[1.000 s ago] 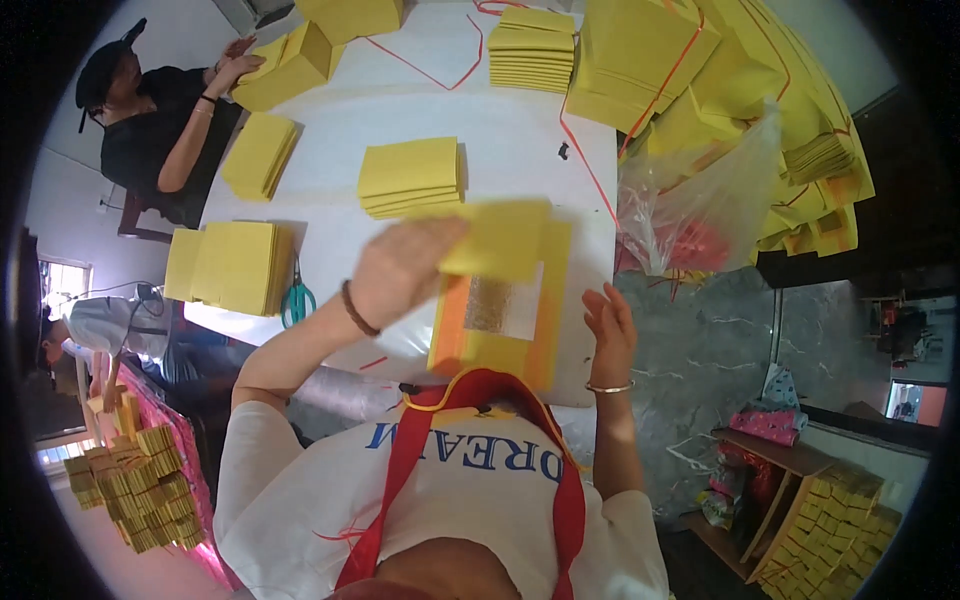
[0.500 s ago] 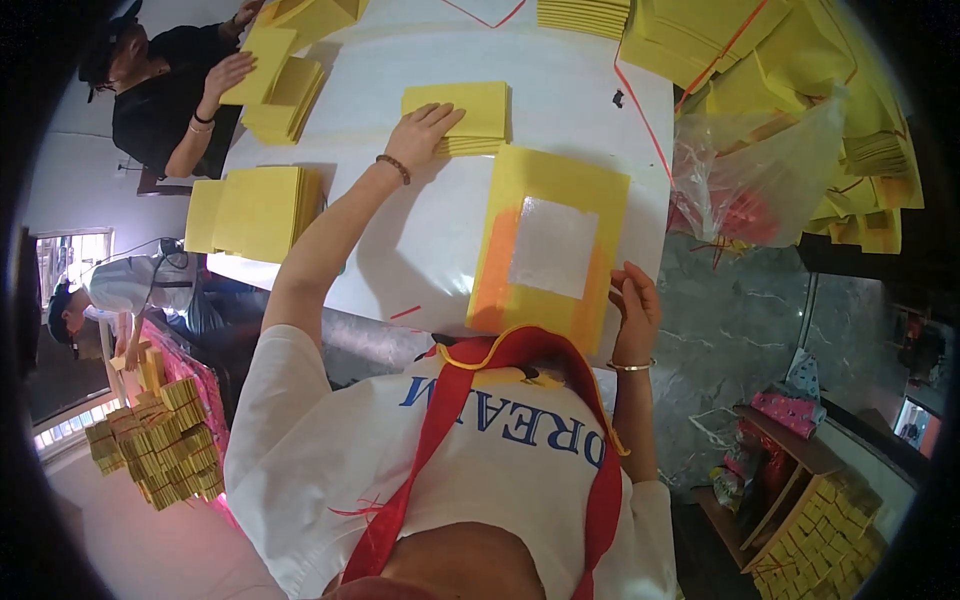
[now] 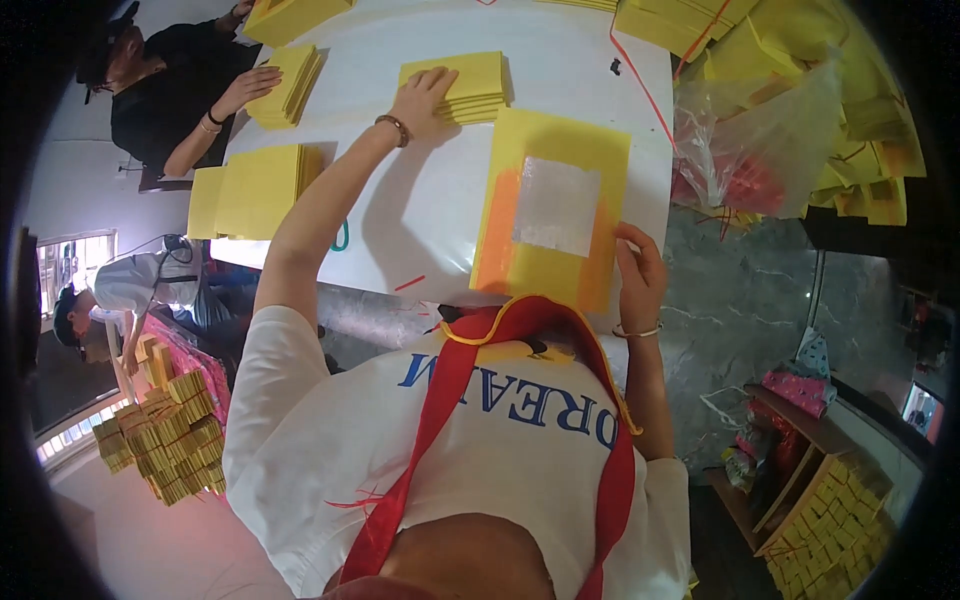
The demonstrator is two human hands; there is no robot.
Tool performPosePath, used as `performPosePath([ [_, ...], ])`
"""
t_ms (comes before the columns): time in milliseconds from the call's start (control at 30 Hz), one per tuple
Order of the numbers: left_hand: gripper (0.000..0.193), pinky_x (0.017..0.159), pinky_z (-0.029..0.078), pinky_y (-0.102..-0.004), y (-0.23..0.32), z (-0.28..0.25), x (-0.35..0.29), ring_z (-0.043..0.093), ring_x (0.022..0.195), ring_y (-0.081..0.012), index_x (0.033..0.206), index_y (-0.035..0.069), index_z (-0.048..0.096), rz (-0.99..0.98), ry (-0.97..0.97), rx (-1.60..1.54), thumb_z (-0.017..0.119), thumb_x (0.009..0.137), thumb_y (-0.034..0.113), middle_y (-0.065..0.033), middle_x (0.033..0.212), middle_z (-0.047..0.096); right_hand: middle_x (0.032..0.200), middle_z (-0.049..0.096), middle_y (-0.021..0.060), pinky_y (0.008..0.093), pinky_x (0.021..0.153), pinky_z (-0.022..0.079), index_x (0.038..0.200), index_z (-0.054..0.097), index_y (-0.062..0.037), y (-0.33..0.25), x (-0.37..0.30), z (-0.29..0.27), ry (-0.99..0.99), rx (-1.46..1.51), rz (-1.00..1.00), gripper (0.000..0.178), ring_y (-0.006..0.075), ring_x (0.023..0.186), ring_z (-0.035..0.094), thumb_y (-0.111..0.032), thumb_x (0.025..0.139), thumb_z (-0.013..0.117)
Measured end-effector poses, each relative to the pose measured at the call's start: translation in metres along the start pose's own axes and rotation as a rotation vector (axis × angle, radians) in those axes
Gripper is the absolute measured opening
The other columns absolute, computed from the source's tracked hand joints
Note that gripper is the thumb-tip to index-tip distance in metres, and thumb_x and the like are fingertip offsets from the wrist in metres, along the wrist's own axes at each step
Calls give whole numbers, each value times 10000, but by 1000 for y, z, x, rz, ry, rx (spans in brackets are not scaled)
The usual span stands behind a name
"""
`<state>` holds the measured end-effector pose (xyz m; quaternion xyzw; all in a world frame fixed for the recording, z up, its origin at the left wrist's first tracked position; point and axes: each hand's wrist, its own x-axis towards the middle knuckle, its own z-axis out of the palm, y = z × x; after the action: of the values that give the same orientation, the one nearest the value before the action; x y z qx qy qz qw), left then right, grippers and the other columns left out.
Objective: Folding and stacking yellow ceremonial paper sheets with silver foil squares.
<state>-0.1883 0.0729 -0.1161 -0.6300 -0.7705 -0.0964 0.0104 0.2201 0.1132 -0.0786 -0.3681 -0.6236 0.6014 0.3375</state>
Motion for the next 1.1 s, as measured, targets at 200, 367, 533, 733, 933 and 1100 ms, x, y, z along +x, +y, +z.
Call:
performPosePath([
  [200,671,986,317,-483,-1,-14,4,343,1212,-368,1326,163,363,37,55,-20,618,707,198,-148,1358,357,1081,589,55,239,849,418,1116,558,4,15,-3,-8,-16,-103,-59,243,121,969,547,-63,885,521],
  [367,419,866,418,-406,93,-72,-28,507,1007,-341,1154,68,551,189,134,-528,602,741,119,-171,1119,546,1043,613,36,247,815,438,1082,586,-34,19,2,-5,-3,-101,9,233,126,921,566,-115,866,559],
  [533,462,802,394,-361,183,-89,-96,500,946,-287,1156,67,542,593,-119,-529,636,707,121,-108,1052,532,1021,620,30,246,799,443,1081,589,-34,19,9,-1,-13,16,31,233,110,906,567,-118,866,558],
  [733,438,790,393,-337,190,-89,-97,483,919,-256,1139,90,559,622,-183,-409,623,706,90,-97,1048,536,1020,617,26,234,799,441,1075,590,-31,22,6,-2,-17,73,15,221,98,890,570,-107,871,551],
  [933,170,594,451,-308,181,-80,-96,566,667,-246,939,39,629,474,-152,-739,628,795,130,-114,754,587,1021,614,27,236,833,435,1066,587,-23,21,6,-1,-13,149,29,209,98,934,556,-94,873,548],
  [1100,124,587,439,-268,181,-80,-94,565,641,-176,888,7,633,277,-293,-866,599,841,117,-100,732,595,1011,615,26,238,852,425,1058,588,-21,22,7,0,-13,168,44,197,96,949,548,-84,880,535],
])
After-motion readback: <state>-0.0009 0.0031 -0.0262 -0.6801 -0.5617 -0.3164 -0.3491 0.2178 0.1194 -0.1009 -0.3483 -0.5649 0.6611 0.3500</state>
